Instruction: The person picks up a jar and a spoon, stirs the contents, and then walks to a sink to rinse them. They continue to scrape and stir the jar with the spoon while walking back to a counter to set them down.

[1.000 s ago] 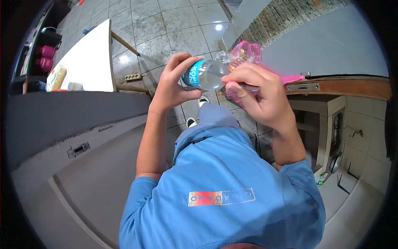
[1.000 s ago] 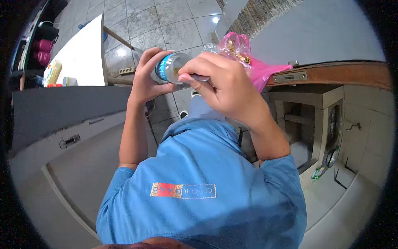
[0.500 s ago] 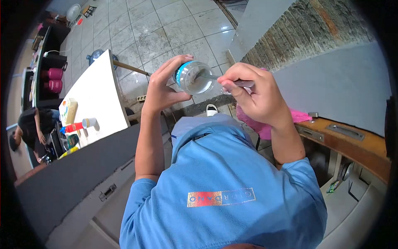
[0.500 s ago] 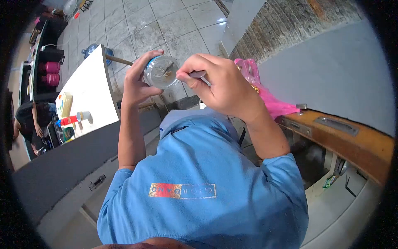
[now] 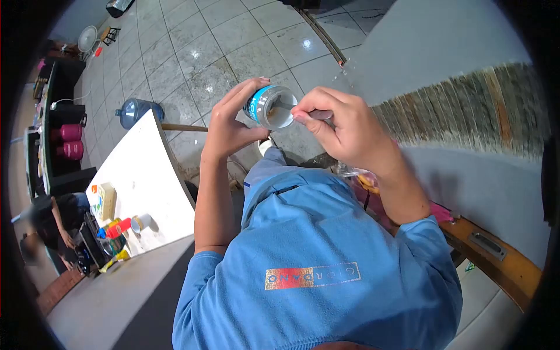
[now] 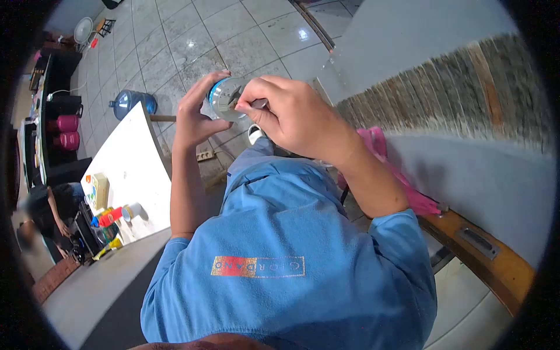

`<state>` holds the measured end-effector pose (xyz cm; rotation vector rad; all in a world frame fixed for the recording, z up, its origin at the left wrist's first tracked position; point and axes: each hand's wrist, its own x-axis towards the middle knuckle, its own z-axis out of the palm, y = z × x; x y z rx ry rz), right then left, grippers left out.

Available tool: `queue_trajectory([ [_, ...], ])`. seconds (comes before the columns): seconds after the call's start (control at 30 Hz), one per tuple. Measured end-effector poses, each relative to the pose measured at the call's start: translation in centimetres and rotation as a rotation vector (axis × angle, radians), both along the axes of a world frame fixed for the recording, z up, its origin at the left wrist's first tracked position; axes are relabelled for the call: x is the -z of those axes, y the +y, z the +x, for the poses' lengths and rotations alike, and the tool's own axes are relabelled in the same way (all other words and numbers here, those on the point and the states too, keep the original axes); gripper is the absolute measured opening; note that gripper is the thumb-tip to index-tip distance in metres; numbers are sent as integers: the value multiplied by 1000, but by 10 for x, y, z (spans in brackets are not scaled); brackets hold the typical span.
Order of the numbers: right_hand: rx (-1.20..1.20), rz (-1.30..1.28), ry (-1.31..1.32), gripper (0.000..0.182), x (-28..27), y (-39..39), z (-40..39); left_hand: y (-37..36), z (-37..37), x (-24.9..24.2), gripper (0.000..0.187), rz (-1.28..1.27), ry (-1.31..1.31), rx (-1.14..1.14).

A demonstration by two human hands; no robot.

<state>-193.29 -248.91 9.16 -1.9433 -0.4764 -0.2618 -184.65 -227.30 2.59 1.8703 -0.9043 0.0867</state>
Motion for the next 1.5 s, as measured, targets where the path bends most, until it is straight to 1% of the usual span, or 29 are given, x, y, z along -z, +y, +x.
queue_trajectory([
  [0.13, 7, -49, -17, 9, -6, 25, 67, 30, 70, 5, 74, -61, 12, 21],
  [0.3, 30, -19, -6, 10, -9, 53, 139, 54, 142, 7, 73, -90, 170, 14],
  [0.33, 29, -15, 2, 10, -10, 58, 151, 60, 155, 7, 73, -58, 200, -2],
  [0.4, 70, 12, -122, 9, -14, 66, 176, 67, 179, 7, 73, -80, 205, 10],
  [0.47, 41, -8, -87, 10, -11, 70, 203, 73, 205, 8, 73, -105, 203, 15],
  [0.53, 11, -28, -55, 10, -6, 72, 230, 77, 229, 8, 73, -59, 223, 5],
  [0.6, -48, -34, 24, 11, -3, 68, 260, 80, 258, 13, 73, -71, 199, -19],
  [0.63, -63, -35, 23, 11, 0, 67, 276, 81, 271, 15, 72, -77, 184, -32],
  [0.7, -59, 51, -19, 7, 3, 65, 310, 81, 297, 15, 72, -108, 204, -56],
  [0.77, -93, 38, -16, 9, 2, 62, 349, 80, 330, 11, 72, -138, 209, -84],
  [0.83, -125, 30, -1, 12, 1, 60, 385, 81, 359, 5, 75, -16, 190, -64],
  [0.9, -170, 119, 49, 13, 1, 57, 422, 82, 384, 0, 75, -32, 198, -100],
  [1.03, -279, 111, 13, 13, -9, 62, 490, 87, 423, -13, 75, -56, 212, -200],
  [1.1, -384, 99, 156, 12, -11, 70, 515, 94, 434, -13, 75, -58, 186, -256],
  [1.13, -407, 95, 154, 12, -10, 77, 528, 99, 440, -13, 74, -57, 199, -290],
  [1.2, -426, 98, 73, 11, -7, 91, 553, 112, 454, -9, 73, -80, 209, -334],
  [1.3, -521, 57, 139, 9, -2, 112, 585, 135, 474, 1, 73, -100, 204, -430],
  [1.33, -552, 81, 118, 9, 1, 120, 596, 143, 481, 3, 75, -107, 169, -425],
  [1.37, -564, 80, 125, 9, 2, 132, 608, 154, 490, 7, 75, -108, 175, -437],
  [1.43, -509, 96, -7, 12, -3, 160, 633, 178, 508, 17, 76, -267, 160, -458],
  [1.5, -520, 88, -8, 13, -8, 191, 658, 206, 528, 6, 76, -253, 200, -481],
])
